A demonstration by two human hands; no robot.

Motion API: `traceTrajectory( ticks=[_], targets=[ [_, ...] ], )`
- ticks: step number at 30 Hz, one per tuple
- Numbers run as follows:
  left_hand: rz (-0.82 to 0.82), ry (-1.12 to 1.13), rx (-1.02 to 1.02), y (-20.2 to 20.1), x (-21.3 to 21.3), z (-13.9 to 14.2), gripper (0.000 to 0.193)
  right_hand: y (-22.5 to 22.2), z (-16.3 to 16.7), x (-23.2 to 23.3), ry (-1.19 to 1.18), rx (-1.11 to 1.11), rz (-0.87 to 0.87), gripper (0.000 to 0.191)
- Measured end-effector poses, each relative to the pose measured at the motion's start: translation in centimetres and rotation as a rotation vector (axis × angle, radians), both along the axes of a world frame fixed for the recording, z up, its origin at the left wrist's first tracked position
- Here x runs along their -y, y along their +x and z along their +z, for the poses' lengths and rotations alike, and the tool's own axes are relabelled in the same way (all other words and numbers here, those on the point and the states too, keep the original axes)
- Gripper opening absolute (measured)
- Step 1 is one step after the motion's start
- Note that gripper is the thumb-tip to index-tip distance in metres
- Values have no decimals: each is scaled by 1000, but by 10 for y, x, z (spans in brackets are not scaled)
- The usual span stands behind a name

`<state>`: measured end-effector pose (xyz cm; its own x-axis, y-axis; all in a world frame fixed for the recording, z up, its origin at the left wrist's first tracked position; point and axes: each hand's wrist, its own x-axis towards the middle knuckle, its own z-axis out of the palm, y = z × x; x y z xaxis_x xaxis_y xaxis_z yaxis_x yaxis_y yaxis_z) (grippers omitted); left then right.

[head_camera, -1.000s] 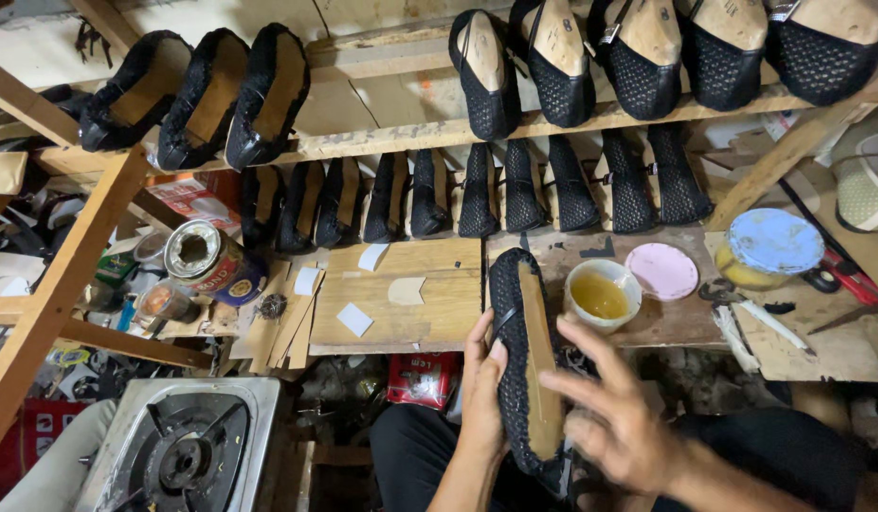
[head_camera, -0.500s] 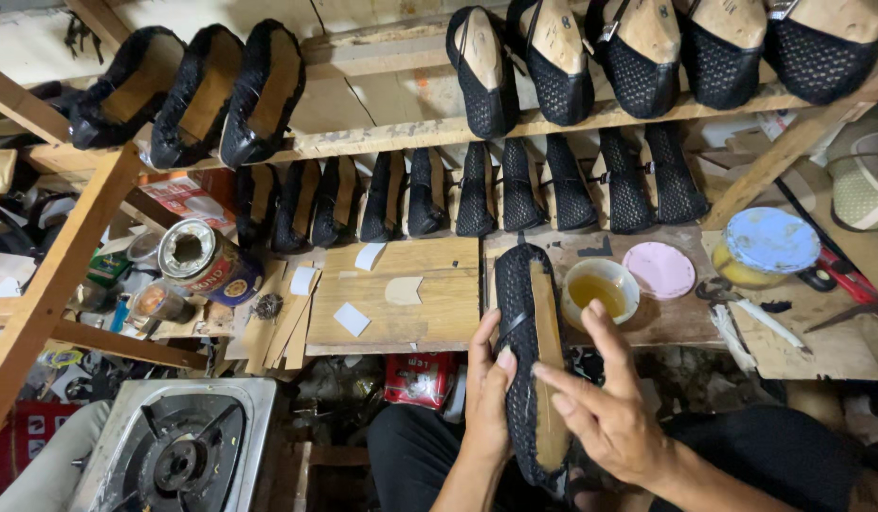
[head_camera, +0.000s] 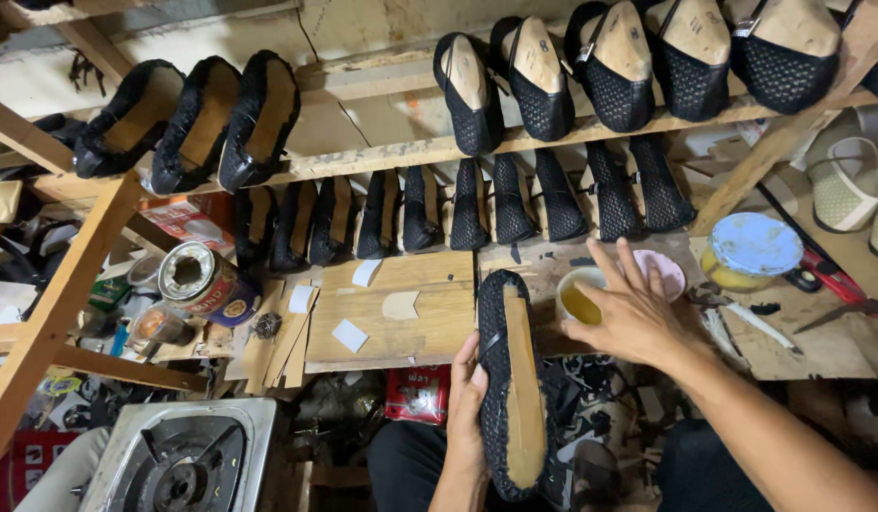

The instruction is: The person applies a yellow liquid to the sole of a black woven shoe using their fingers. They repeatedly dip fingers into a small container and rub the liquid onto the shoe sole, then place the shoe on a shelf and pick up another to repeat the process.

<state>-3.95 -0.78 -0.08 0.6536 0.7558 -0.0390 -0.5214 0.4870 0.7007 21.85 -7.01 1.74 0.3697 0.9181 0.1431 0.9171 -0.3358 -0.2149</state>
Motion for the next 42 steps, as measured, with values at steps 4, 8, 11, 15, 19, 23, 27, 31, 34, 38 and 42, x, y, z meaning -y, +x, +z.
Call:
traceTrajectory(
  ticks=[4, 8, 11, 15, 19, 23, 27, 31, 34, 38, 42],
  targets=[
    [-26, 11, 31, -4, 2, -2, 62, 15, 0, 4, -255, -93, -71, 65],
    [-40, -25, 20, -7, 4, -4, 62, 18, -3, 19, -21, -206, -62, 56],
    [-15, 11, 11, -3, 6, -3, 62, -3, 0, 34, 169, -493, 119, 57],
    [-45, 3, 41, 0, 11, 0, 62, -74, 5, 63, 512, -496, 437, 49],
    [-73, 33, 48, 2, 17, 1, 61, -96, 16, 53, 552, -155, 476, 65],
    [-78, 58, 53, 5, 20, 1, 60, -94, 24, 53, 560, -157, 386, 60],
    [-38, 64, 56, 9, 17, 1, 59, -114, 21, 63, 618, -29, 384, 54],
    [-9, 94, 55, 8, 15, 1, 59, -134, 17, 71, 647, -8, 350, 51],
    [-11, 67, 47, 6, 14, 1, 59, -140, 17, 76, 659, -50, 483, 40],
    [-34, 105, 31, 0, 14, 1, 61, -133, 21, 67, 756, -111, 492, 29],
    [-132, 58, 42, -4, 20, 5, 63, -108, 31, 47, 824, -50, 421, 25]
  ],
)
